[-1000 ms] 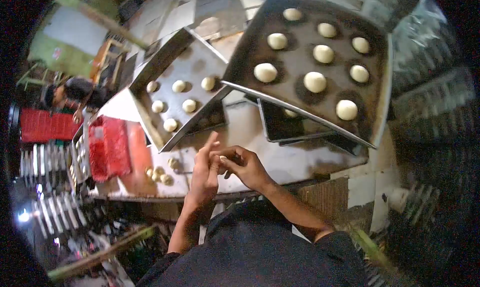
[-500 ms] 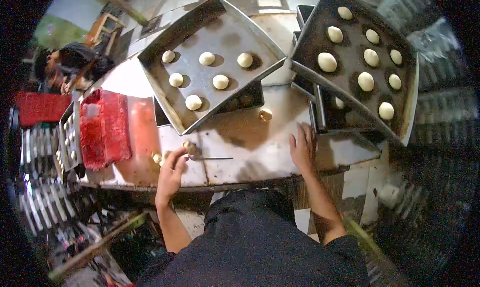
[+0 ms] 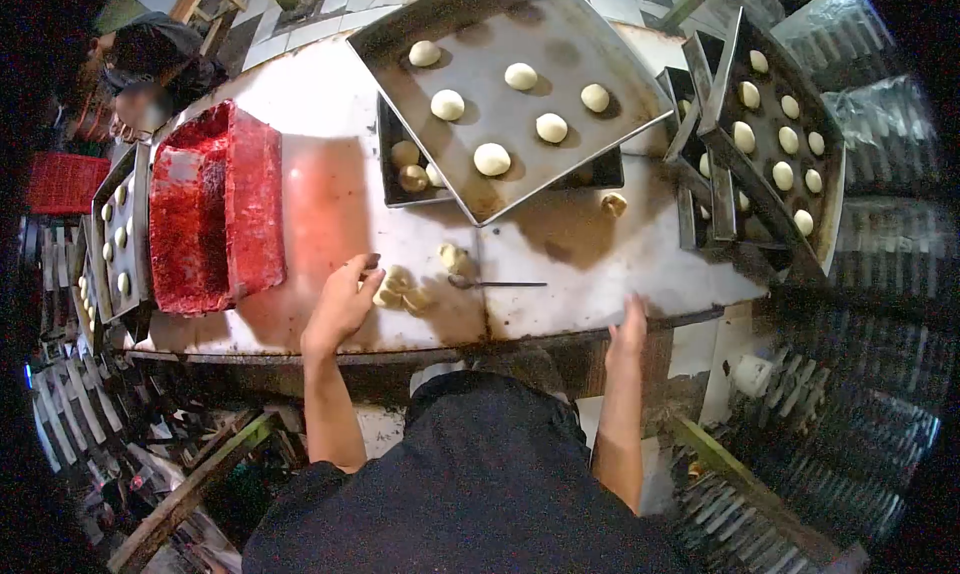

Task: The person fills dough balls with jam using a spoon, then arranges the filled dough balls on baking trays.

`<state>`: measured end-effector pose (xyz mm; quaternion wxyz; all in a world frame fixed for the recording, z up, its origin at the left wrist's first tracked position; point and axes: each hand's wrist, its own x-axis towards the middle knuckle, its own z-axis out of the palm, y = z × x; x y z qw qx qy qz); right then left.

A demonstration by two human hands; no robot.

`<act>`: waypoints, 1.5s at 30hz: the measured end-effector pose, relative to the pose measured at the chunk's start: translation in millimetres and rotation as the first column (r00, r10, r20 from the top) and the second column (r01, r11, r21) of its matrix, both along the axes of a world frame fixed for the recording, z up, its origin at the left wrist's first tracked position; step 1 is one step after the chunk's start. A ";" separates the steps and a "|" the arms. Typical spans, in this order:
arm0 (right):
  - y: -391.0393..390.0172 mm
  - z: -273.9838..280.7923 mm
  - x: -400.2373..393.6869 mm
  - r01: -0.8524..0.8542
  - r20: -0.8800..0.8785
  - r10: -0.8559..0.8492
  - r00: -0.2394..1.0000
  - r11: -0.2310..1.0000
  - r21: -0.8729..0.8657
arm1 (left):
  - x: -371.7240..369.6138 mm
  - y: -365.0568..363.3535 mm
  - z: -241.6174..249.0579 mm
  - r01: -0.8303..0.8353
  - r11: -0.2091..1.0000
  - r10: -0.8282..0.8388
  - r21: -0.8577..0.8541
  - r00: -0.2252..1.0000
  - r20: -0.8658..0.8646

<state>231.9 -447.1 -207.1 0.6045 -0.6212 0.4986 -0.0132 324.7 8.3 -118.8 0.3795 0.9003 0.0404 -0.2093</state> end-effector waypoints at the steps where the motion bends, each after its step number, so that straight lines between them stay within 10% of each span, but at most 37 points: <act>1: 21.9 17.8 4.6 -0.267 0.081 0.277 0.958 0.957 -0.115 | -4.2 -0.5 -10.2 0.014 1.000 -0.014 -0.024 1.000 -0.016; 4: 110.5 64.1 27.8 -0.647 0.123 0.758 0.641 0.619 -0.446 | 1.3 -39.6 -7.2 0.230 0.972 -0.228 0.050 0.973 -0.043; 6: 149.0 41.3 35.7 -0.620 -0.103 0.935 0.340 0.140 -0.772 | 4.8 -62.0 -66.5 0.417 0.902 -0.416 0.112 0.771 0.482; 9: 170.0 -4.6 33.0 -0.453 -0.399 0.887 0.231 -0.265 -0.851 | 19.3 -69.3 -81.6 0.530 0.780 -0.622 0.334 0.713 0.324; 11: 170.1 -15.8 28.6 -0.405 -0.431 0.868 0.249 -0.311 -0.860 | 28.6 -59.6 -90.3 0.533 0.773 -0.615 0.344 0.764 0.196; 14: 167.5 -31.0 -4.3 -0.568 -0.107 0.949 0.296 0.085 -0.819 | 9.3 -30.1 -65.1 0.086 0.984 -0.091 -0.155 0.995 -0.026; 15: 171.2 10.0 -23.6 -0.542 0.003 0.913 0.407 0.244 -0.804 | -15.6 -16.2 -49.8 -0.002 0.866 0.016 -0.501 1.000 0.025; 18: 170.8 13.8 -62.2 -0.518 0.259 0.832 0.490 0.517 -0.681 | -81.1 12.6 -34.5 -0.301 0.452 0.201 -0.839 0.951 -0.233; 20: 185.7 14.3 -83.1 -0.499 0.292 0.782 0.551 0.589 -0.636 | -123.9 16.0 -11.5 -0.365 0.282 0.239 -0.887 0.922 -0.304; 26: 276.1 105.5 -98.0 -0.337 0.497 0.569 0.655 0.809 -0.481 | -186.9 -13.8 5.1 -0.434 0.333 0.296 -0.837 0.891 -0.345; 34: 362.9 63.5 -52.4 -0.226 0.351 0.874 0.336 0.437 -0.871 | -188.9 39.0 -1.8 -0.438 0.353 0.364 -0.827 0.878 -0.310; 40: 494.0 149.6 34.3 -0.370 0.323 0.921 0.218 0.384 -0.846 | -161.3 214.9 42.3 -0.535 -0.060 0.525 -0.843 0.702 -0.482; 45: 645.6 177.7 134.1 -0.512 -0.102 0.991 -0.090 -0.134 -0.849 | -144.2 399.6 54.9 -0.332 -0.025 0.779 -0.943 0.585 -0.226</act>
